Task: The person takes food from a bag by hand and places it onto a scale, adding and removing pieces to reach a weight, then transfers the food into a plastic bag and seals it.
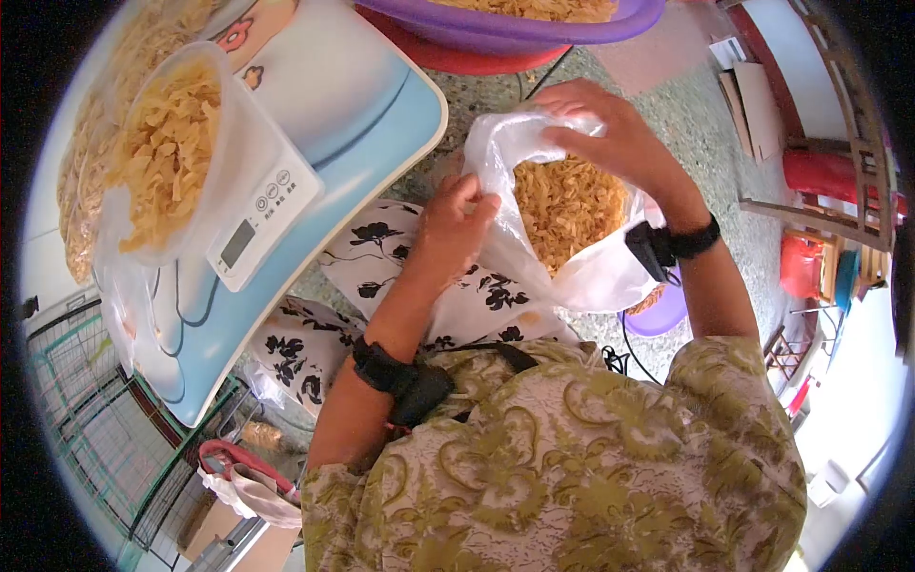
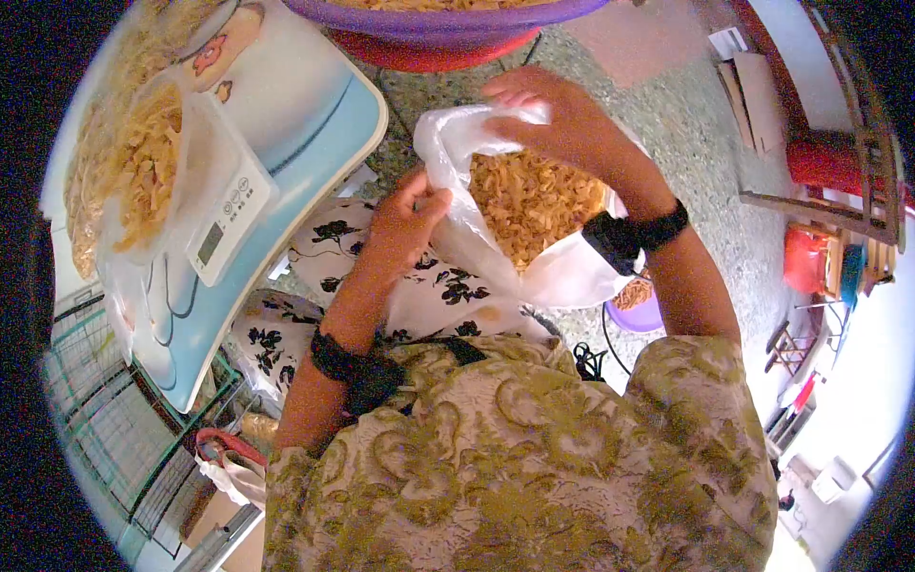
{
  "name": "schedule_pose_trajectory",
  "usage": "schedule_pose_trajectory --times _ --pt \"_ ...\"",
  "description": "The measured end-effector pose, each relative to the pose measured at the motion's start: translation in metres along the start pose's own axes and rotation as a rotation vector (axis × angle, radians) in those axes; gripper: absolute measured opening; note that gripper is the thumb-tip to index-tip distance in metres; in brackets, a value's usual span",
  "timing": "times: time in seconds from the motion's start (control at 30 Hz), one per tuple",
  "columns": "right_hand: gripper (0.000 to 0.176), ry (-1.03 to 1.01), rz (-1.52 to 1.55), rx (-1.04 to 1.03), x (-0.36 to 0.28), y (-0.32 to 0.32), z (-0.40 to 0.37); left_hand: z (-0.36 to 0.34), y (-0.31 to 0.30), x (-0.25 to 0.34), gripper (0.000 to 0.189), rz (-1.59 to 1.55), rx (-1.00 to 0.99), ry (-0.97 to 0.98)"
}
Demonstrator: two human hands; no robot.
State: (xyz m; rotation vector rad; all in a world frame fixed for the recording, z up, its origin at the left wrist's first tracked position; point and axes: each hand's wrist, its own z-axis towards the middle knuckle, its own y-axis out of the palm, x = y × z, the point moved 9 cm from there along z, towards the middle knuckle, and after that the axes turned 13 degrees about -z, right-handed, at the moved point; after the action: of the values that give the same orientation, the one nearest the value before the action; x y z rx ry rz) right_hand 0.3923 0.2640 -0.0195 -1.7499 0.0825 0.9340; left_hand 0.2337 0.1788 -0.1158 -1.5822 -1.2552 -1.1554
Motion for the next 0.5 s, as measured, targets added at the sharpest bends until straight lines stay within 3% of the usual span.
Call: schedule_pose_trajectory --times 0.07,0.17,0.2,0.23,0.33,0.37,0.4,0.43,0.5 --pt "0.026 -0.01 -0.034 0.434 0.01 -0.045 -0.034 0.001 -0.006 -0.002 0.026 -0.052 0.023 0.058" --pt "0.015 0.326 -0.176 0.621 0.037 -0.072 -0.105 -0.005 0.0 -0.003 0.024 -0.391 0.003 -0.199" --pt "0.018 0.464 -0.213 0.645 0.045 -0.075 -0.131 -0.005 0.002 -0.004 0.024 -0.392 -0.007 -0.195" --pt "0.018 0.47 -0.219 0.652 0.046 -0.072 -0.151 -0.004 -0.001 -0.005 0.024 -0.416 0.02 -0.173" --pt "0.031 0.861 -0.033 0.49 0.088 -0.024 -0.225 -0.006 0.0 -0.003 0.022 -0.484 0.061 -0.168" --pt "0.039 0.887 -0.001 0.382 0.089 0.0 -0.238 -0.007 -0.001 -0.001 0.021 -0.489 0.063 -0.153" --pt "0.05 1.047 0.173 0.159 0.09 0.035 -0.255 -0.009 -0.002 0.001 0.021 -0.494 0.067 -0.14" --pt "0.058 1.022 0.397 0.045 0.078 0.065 -0.261 -0.012 0.0 0.009 0.021 -0.579 0.078 -0.112" --pt "0.046 1.136 0.726 -0.127 0.054 0.11 -0.274 -0.012 0.0 0.006 0.021 -0.553 0.06 -0.111"
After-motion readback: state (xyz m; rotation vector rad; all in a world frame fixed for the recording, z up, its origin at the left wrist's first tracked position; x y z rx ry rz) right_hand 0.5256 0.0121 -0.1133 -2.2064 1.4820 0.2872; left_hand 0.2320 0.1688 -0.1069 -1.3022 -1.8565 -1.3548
